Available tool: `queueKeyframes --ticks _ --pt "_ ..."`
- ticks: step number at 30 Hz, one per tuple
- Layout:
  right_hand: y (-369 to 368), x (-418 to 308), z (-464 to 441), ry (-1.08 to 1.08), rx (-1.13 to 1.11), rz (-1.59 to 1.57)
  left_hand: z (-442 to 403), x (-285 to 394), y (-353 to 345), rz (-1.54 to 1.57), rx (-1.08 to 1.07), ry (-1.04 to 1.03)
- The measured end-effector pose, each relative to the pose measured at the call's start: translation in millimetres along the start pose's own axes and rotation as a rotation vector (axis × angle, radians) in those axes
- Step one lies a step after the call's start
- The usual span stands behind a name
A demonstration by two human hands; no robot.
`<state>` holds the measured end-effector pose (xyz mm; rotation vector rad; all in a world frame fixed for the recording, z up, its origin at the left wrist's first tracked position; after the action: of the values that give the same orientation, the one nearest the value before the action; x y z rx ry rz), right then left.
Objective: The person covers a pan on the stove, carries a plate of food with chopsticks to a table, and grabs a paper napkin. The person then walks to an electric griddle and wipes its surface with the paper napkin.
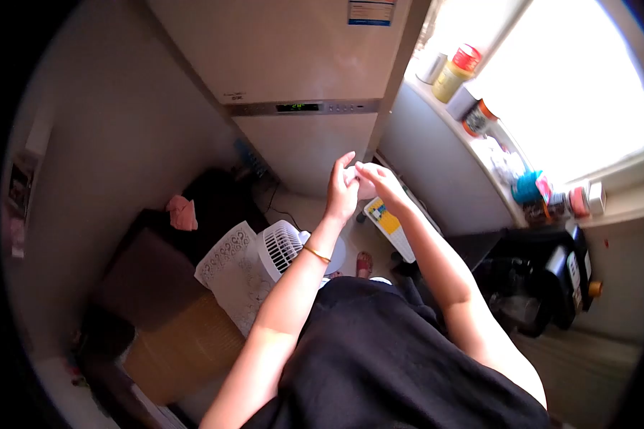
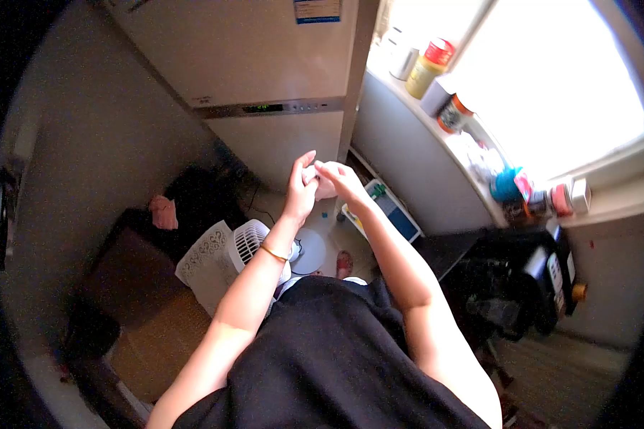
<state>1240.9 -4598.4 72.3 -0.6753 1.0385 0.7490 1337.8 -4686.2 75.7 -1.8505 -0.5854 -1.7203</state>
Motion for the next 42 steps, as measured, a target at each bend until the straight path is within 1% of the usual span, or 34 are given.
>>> queueKeyframes --ticks 1,3,4,5,7,12,13,15,18,19,22,25,31,33,37,39,42 --pt "-9.8 -5.8 26.3 0.024 0.031 -0.113 12.9 1.5 -1.9 -0.026 -0.041 -0.008" --pt "-7.4 20.4 51.9 0.094 0.079 -0.156 37.3 5.4 -8.0 -0.077 -0.133 -0.029" --pt "-6.3 32.5 66.0 0.096 0.102 -0.208 47.7 13.2 -12.6 -0.11 -0.172 -0.076" --pt "-4.7 43.9 82.0 0.099 0.125 -0.259 62.0 18.7 -16.8 -0.114 -0.247 0.03" --pt "-8.7 39.3 127.3 0.121 0.232 -0.294 86.2 21.3 -30.9 -0.121 -0.332 0.02" --pt "-1.8 58.9 226.8 0.293 0.41 -0.36 149.4 21.6 -73.9 0.115 -0.647 0.191" --pt "-1.1 61.6 248.1 0.331 0.437 -0.385 163.9 29.9 -83.8 0.205 -0.69 0.259" --pt "-2.1 65.1 294.7 0.343 0.583 -0.357 189.3 32.3 -100.8 0.167 -0.865 0.271" --pt "-1.8 88.0 361.4 0.377 0.721 -0.344 236.5 32.2 -129.8 0.162 -1.06 0.321" --pt "-3.4 94.7 380.9 0.438 0.756 -0.362 253.4 31.0 -139.6 0.163 -1.119 0.324" --pt "-7.9 128.7 444.8 0.463 0.924 -0.391 310.6 31.0 -169.1 0.077 -1.303 0.293" --pt "-18.9 170.3 512.3 0.453 1.087 -0.386 377.3 33.1 -194.3 -0.005 -1.455 0.255" --pt "-55.3 243.8 646.7 0.357 1.346 -0.448 525.8 27.9 -222.4 -0.004 -1.65 0.288" --pt "-73.2 271.4 688.6 0.325 1.408 -0.457 574.1 21.2 -225.9 -0.01 -1.733 0.31" --pt "-119.0 315.0 764.5 0.215 1.643 -0.505 668.7 18.4 -229.7 -0.018 -1.908 0.417" --pt "-144.6 338.5 796.6 0.178 1.771 -0.554 713.5 23.6 -228.2 -0.065 -2.014 0.383" --pt "-177.8 356.4 836.7 0.254 1.922 -0.631 769.5 11.6 -228.2 -0.109 -2.203 0.361"
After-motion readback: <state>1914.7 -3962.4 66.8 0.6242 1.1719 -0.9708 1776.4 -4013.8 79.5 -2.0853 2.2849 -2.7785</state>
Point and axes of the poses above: each hand's wrist, its own z-axis away from the middle knuckle, its own y-axis out of the back of the hand, x = y × z, the point moved 2 cm from there along -z, towards the middle knuckle, and after that the axes turned 2 degrees about -x, right-handed, at the moved point
